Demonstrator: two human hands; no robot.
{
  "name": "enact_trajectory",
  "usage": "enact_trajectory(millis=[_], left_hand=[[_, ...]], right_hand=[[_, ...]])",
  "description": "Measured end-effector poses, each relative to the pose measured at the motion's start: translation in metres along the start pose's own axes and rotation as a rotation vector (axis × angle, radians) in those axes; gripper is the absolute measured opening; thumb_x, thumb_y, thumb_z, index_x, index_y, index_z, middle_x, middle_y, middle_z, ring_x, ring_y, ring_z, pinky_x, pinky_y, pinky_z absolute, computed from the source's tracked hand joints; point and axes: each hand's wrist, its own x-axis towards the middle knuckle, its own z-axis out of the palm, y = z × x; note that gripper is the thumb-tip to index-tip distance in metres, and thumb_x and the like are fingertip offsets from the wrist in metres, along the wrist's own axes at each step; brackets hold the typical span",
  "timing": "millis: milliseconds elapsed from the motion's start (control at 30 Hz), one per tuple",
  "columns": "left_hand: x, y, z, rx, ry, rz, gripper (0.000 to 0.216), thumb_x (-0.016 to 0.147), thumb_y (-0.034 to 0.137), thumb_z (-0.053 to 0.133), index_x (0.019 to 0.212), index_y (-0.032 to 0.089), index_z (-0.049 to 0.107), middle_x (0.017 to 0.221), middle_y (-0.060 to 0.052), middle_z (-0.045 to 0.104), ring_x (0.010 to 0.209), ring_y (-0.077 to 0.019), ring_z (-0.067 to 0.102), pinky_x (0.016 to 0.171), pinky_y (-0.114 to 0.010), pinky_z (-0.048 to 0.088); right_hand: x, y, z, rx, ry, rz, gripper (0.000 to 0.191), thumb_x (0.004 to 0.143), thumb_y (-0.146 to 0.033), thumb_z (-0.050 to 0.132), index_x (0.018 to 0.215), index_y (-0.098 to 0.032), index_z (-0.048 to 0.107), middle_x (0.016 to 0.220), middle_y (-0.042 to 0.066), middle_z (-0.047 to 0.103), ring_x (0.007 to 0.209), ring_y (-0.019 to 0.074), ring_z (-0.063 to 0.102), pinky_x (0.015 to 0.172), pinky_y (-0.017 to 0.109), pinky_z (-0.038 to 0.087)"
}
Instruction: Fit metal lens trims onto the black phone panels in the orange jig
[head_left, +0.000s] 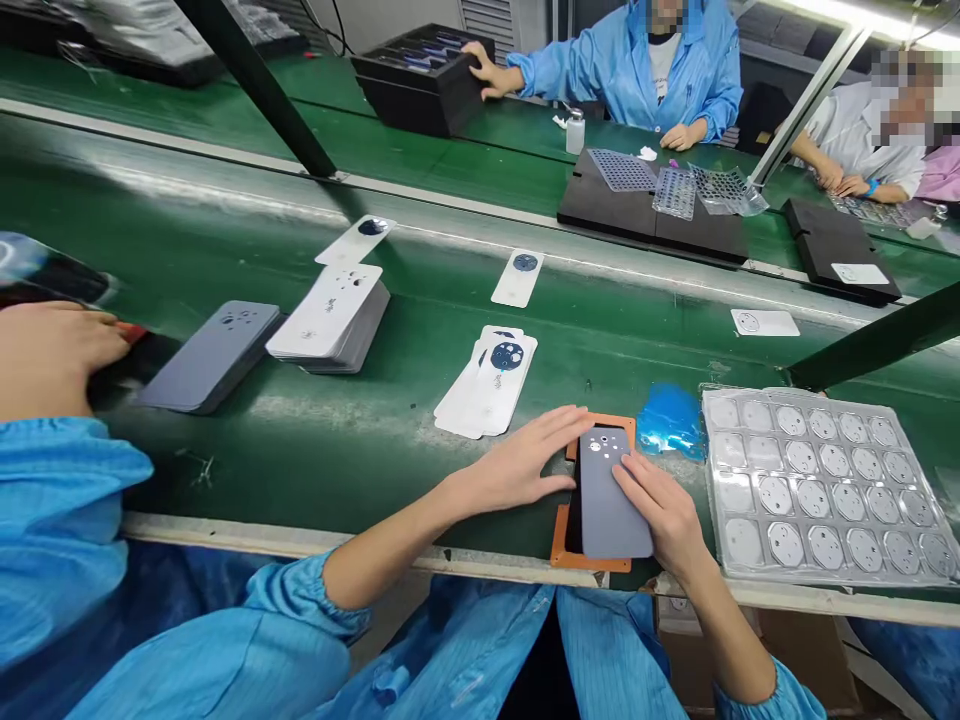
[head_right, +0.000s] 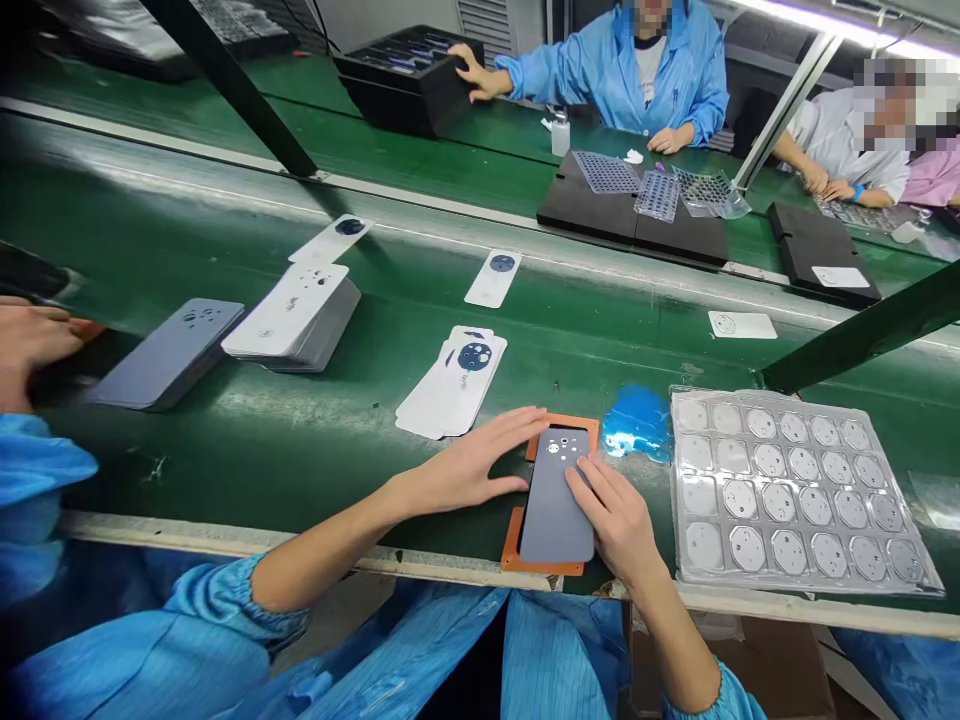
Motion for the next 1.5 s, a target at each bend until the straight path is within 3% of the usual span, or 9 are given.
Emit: enact_trajectory(millis=[133,267,467,733,967,1133,1233,1367,1500], left_hand=[[0.017,0.013,0.003,-0.385,0.292,-0.057,0.033,0.091,0.029,0.067,0.121,0.017,0.064,0.121,-0.01,0.07,0.114,-0.0209,0.066,0.101,-0.037,0.052],[0.026,0.047,0.008,-0.541,0.44,0.01,0.012,0.089,0.026,0.069,0.086,0.014,0.07,0.084,-0.006,0.074,0.08,-0.0153,0.07,0.078,-0.027,0.056],[0.027,0.076,0.011,-0.384,0.585,0.162,0.009,0.093,0.021,0.065,0.088,0.015,0.069,0.083,-0.006,0.073,0.08,-0.0152,0.068,0.077,-0.028,0.056],[0.028,0.073,0.019,-0.304,0.668,0.146,0.013,0.096,0.018,0.058,0.086,0.015,0.067,0.084,-0.006,0.072,0.083,-0.0155,0.068,0.08,-0.029,0.058],[0.027,0.073,0.021,-0.515,0.652,0.128,0.013,0.092,0.026,0.066,0.085,0.015,0.068,0.08,-0.005,0.072,0.077,-0.0151,0.068,0.076,-0.028,0.057],[0.029,0.053,0.024,-0.639,0.466,-0.203,0.017,0.087,0.027,0.069,0.098,0.015,0.066,0.083,-0.003,0.073,0.07,-0.013,0.068,0.064,-0.022,0.055],[0.027,0.045,0.001,-0.539,0.549,-0.307,0.03,0.086,0.027,0.068,0.113,0.015,0.062,0.097,-0.007,0.073,0.081,-0.0159,0.07,0.067,-0.025,0.057],[0.018,0.084,-0.063,-0.228,0.478,0.021,0.023,0.099,0.024,0.046,0.107,0.021,0.068,0.1,-0.006,0.071,0.096,-0.0184,0.069,0.087,-0.033,0.057],[-0.015,0.13,-0.093,-0.128,0.239,0.271,0.03,0.097,0.032,0.048,0.122,0.042,0.063,0.104,0.003,0.071,0.103,-0.022,0.068,0.1,-0.043,0.057]], right_hand=[[0.001,-0.003,-0.007,0.591,0.207,0.248,0.034,0.097,-0.018,0.052,0.127,-0.028,0.067,0.131,0.008,0.066,0.121,0.0273,0.063,0.102,0.048,0.054],[-0.008,0.001,0.01,0.979,0.35,0.406,0.031,0.1,-0.024,0.049,0.124,-0.03,0.067,0.114,0.008,0.074,0.105,0.0281,0.071,0.083,0.05,0.062],[-0.027,0.02,0.027,0.939,0.3,0.494,0.043,0.1,-0.026,0.034,0.136,-0.03,0.056,0.11,0.012,0.073,0.103,0.0304,0.071,0.081,0.057,0.059],[-0.02,0.017,0.021,0.799,0.26,0.404,0.049,0.096,-0.02,0.03,0.142,-0.031,0.044,0.11,0.012,0.069,0.106,0.0302,0.068,0.085,0.056,0.055],[0.006,0.008,0.011,0.744,0.364,0.335,0.027,0.092,-0.034,0.051,0.116,-0.028,0.062,0.086,0.008,0.066,0.082,0.0267,0.065,0.078,0.049,0.054],[0.019,-0.008,0.014,0.805,0.533,0.64,0.03,0.083,-0.031,0.072,0.109,-0.017,0.065,0.1,0.01,0.073,0.09,0.0247,0.069,0.086,0.045,0.057],[0.047,0.004,0.008,0.922,0.577,0.751,0.041,0.075,-0.028,0.08,0.111,-0.016,0.065,0.11,0.01,0.073,0.101,0.025,0.069,0.09,0.043,0.057],[0.118,0.057,-0.022,1.041,0.619,0.8,0.041,0.067,-0.025,0.084,0.102,-0.017,0.065,0.098,0.005,0.075,0.088,0.0183,0.072,0.07,0.026,0.06],[0.162,0.09,-0.026,1.067,0.373,0.913,0.021,0.074,-0.026,0.078,0.085,-0.013,0.065,0.073,0.003,0.073,0.064,0.0128,0.07,0.061,0.021,0.059]])
